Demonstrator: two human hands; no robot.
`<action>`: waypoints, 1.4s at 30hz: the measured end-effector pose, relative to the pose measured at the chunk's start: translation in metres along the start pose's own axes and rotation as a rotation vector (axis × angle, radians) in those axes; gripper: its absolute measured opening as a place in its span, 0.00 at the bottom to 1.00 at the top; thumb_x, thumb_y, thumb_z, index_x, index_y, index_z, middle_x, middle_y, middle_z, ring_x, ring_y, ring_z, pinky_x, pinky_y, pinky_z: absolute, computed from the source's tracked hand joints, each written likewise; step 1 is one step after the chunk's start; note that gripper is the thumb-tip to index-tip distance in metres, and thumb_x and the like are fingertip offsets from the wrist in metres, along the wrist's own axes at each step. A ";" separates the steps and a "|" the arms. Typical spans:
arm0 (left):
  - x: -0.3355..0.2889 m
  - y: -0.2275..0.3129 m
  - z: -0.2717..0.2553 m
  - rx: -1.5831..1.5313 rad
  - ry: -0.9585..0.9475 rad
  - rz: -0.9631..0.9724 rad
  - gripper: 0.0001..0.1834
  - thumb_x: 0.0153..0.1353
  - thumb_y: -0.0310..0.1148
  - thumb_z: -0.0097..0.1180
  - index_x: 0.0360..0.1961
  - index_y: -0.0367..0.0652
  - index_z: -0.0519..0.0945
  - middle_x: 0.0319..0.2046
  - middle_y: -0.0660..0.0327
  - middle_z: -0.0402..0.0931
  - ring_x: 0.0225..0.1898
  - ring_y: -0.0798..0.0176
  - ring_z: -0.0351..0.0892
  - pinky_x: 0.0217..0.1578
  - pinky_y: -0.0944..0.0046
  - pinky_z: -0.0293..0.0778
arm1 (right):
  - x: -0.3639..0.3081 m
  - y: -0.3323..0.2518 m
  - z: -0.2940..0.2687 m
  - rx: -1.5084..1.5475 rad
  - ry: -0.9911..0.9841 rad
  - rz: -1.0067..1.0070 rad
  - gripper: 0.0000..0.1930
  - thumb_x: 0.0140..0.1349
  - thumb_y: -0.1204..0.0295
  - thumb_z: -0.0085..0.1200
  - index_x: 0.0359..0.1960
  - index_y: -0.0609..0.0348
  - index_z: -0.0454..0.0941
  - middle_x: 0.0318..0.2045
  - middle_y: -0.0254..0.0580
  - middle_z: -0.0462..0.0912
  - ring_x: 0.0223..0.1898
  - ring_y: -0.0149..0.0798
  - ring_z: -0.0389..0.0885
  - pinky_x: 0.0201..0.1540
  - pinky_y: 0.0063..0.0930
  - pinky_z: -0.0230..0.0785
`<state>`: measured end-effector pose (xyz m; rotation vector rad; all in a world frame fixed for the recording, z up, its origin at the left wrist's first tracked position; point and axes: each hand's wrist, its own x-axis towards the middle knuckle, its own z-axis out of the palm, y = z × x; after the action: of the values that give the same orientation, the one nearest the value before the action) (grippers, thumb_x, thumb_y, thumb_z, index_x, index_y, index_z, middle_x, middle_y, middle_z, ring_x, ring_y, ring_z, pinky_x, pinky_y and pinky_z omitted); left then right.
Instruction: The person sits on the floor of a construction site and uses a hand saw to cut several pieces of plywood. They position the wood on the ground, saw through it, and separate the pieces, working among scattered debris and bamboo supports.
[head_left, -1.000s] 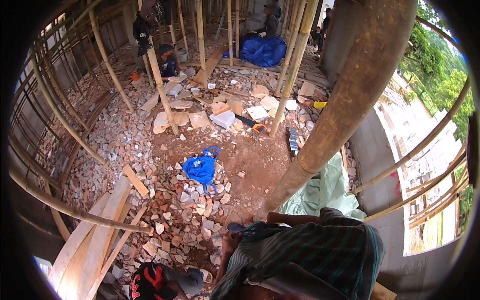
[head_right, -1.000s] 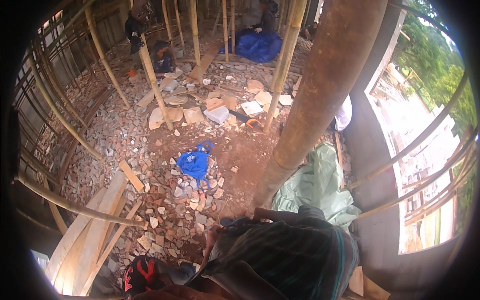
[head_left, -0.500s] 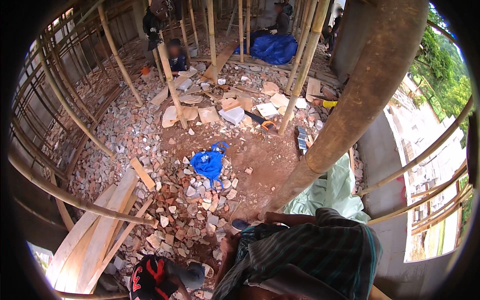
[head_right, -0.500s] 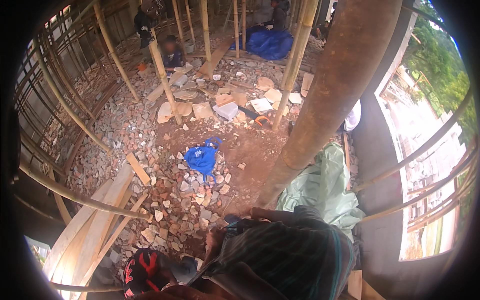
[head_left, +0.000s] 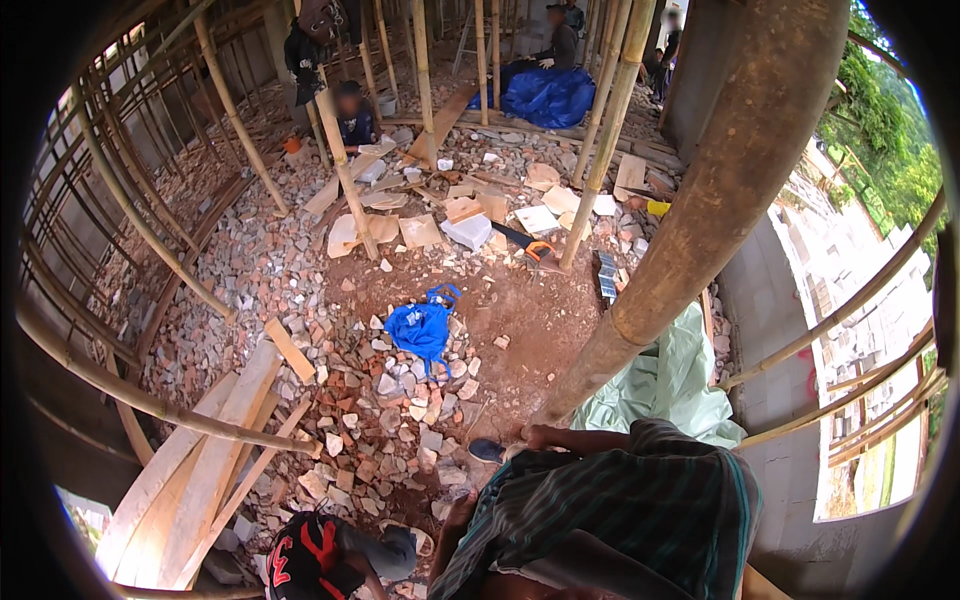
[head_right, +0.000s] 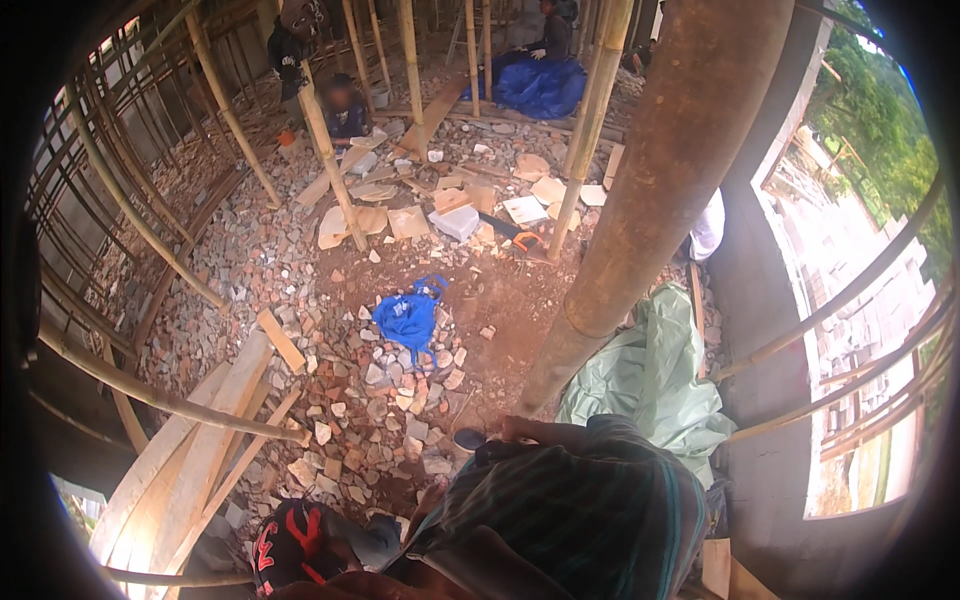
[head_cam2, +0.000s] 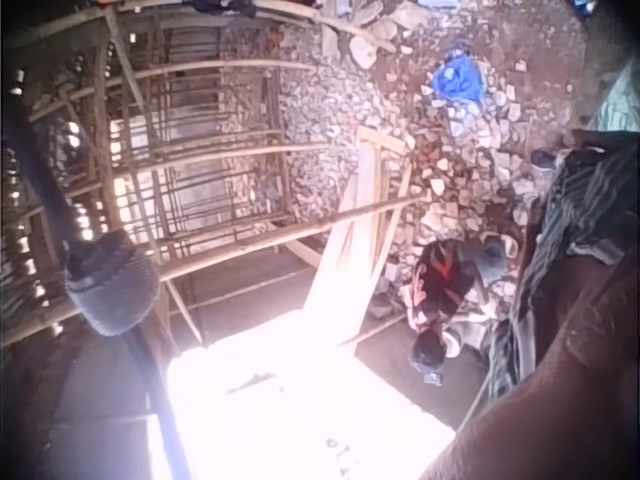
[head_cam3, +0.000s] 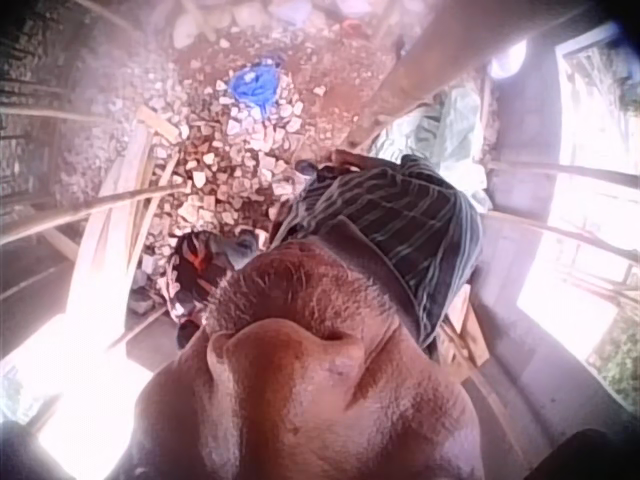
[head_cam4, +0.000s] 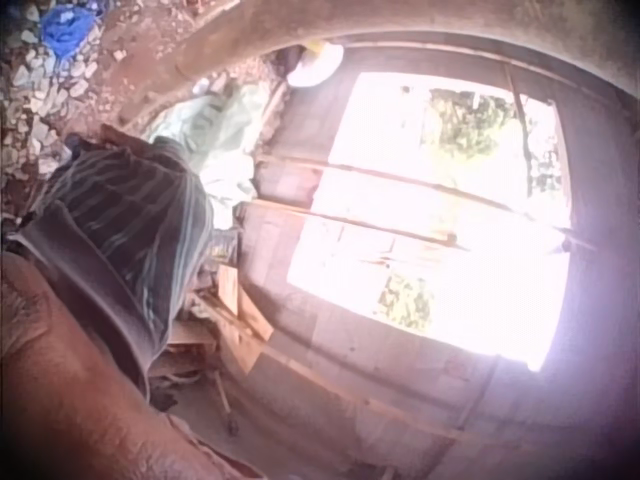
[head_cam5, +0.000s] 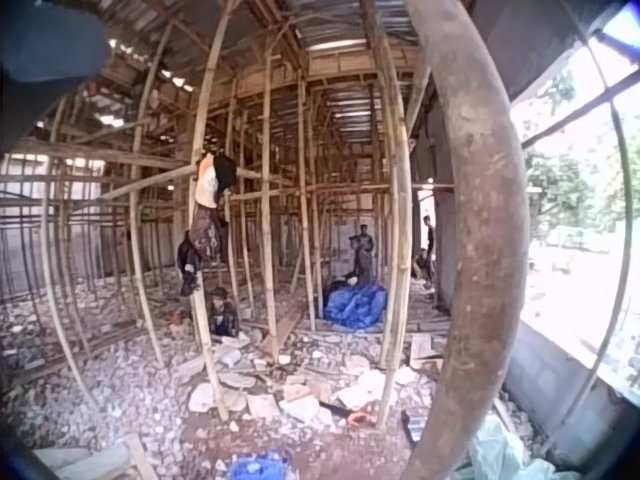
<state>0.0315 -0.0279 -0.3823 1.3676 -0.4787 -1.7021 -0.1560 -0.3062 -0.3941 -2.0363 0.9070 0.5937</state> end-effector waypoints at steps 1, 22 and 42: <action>-0.004 0.001 0.001 -0.133 -0.025 -0.010 0.27 0.67 0.54 0.43 0.40 0.37 0.79 0.38 0.64 0.77 0.39 0.67 0.73 0.45 0.63 0.68 | -0.005 -0.001 -0.002 0.030 0.013 -0.049 0.24 0.41 0.58 0.59 0.41 0.58 0.81 0.41 0.52 0.81 0.44 0.48 0.80 0.43 0.40 0.71; 0.006 -0.047 -0.029 0.838 0.095 0.802 0.13 0.61 0.34 0.48 0.38 0.37 0.78 0.29 0.49 0.76 0.31 0.51 0.76 0.32 0.57 0.69 | 0.020 0.009 0.026 0.068 0.004 0.046 0.29 0.35 0.59 0.68 0.41 0.61 0.80 0.39 0.52 0.82 0.42 0.49 0.82 0.41 0.41 0.73; 0.001 0.024 -0.012 0.574 0.130 0.237 0.13 0.60 0.36 0.48 0.35 0.36 0.77 0.27 0.47 0.75 0.30 0.49 0.76 0.31 0.55 0.68 | 0.042 0.008 0.038 -0.119 -0.162 -0.023 0.33 0.45 0.46 0.55 0.43 0.65 0.79 0.42 0.58 0.80 0.44 0.51 0.80 0.45 0.42 0.70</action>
<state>0.0523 -0.0394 -0.3687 1.7268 -1.0664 -1.3195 -0.1395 -0.2944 -0.4476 -2.0667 0.7679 0.8049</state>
